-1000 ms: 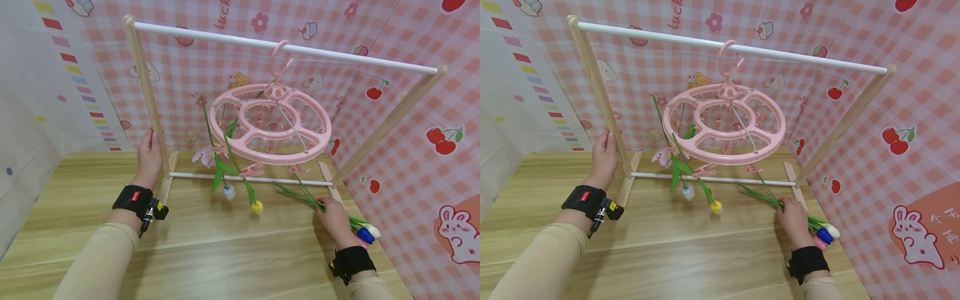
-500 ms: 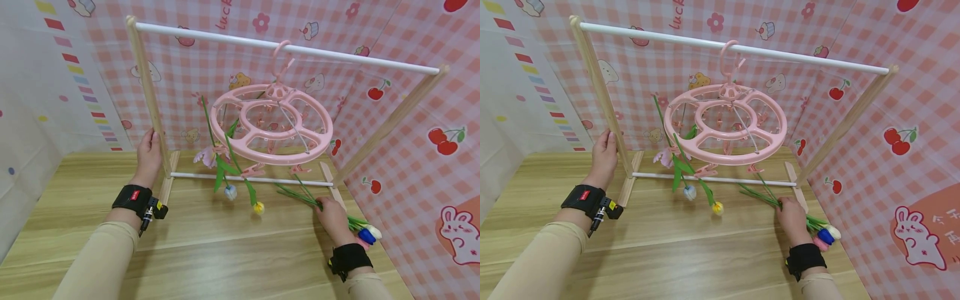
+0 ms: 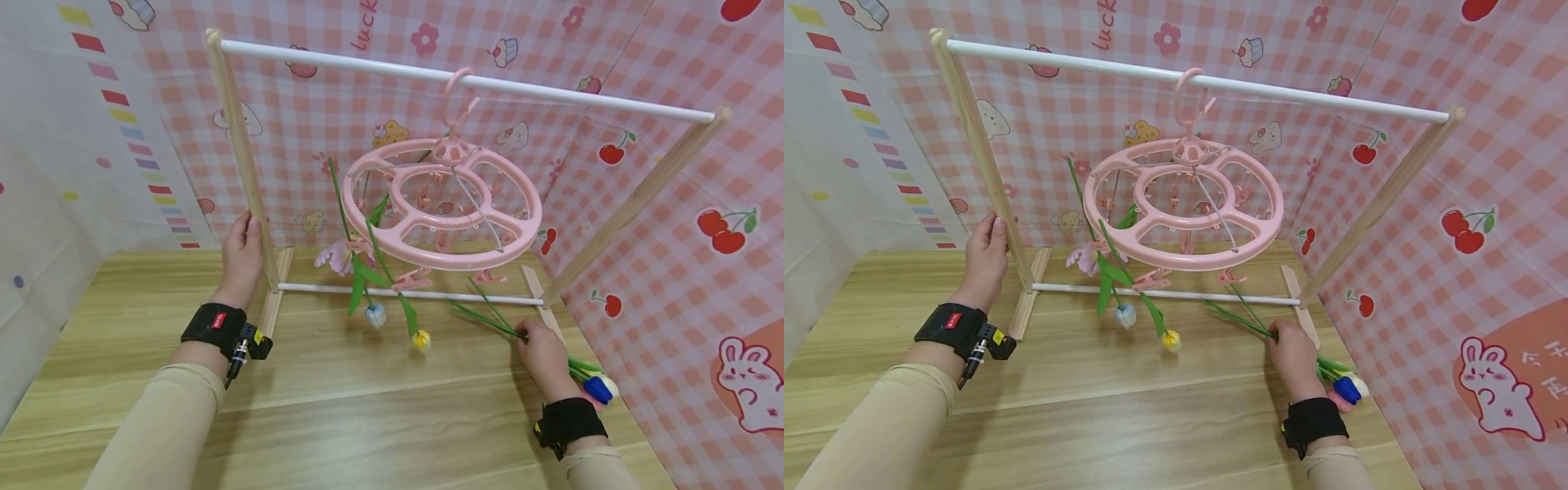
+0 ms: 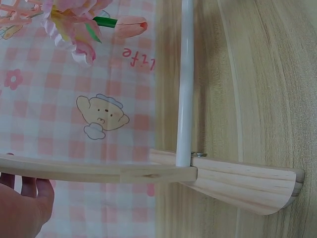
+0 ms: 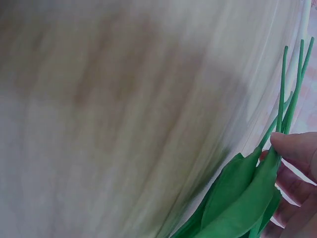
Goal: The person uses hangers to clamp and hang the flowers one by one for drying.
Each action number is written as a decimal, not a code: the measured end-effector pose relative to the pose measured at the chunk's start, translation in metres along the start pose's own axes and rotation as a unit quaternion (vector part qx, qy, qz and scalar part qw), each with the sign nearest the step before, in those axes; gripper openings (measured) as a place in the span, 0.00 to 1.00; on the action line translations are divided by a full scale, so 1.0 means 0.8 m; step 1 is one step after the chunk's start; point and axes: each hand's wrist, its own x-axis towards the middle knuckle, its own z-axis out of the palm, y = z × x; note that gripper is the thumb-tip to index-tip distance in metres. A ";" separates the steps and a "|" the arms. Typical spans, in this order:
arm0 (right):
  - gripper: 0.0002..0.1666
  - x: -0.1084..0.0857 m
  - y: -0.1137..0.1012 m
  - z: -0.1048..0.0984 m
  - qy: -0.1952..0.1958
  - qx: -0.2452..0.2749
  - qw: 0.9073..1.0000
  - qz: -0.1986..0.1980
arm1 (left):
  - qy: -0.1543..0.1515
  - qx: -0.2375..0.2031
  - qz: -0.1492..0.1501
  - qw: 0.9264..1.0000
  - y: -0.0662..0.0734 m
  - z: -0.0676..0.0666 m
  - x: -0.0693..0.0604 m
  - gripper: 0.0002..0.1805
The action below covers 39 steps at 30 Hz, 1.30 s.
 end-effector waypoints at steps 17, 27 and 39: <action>0.08 0.003 -0.008 0.004 0.030 0.011 0.999 -0.034 | 0.001 -0.006 0.014 1.000 0.003 -0.001 -0.001 0.25; 0.09 0.005 -0.008 0.001 0.052 0.012 0.996 -0.071 | -0.012 -0.009 -0.009 1.000 0.003 -0.002 -0.001 0.26; 0.09 0.008 -0.009 -0.003 0.099 0.021 0.989 -0.111 | -0.024 0.002 -0.016 1.000 0.044 -0.005 -0.023 0.25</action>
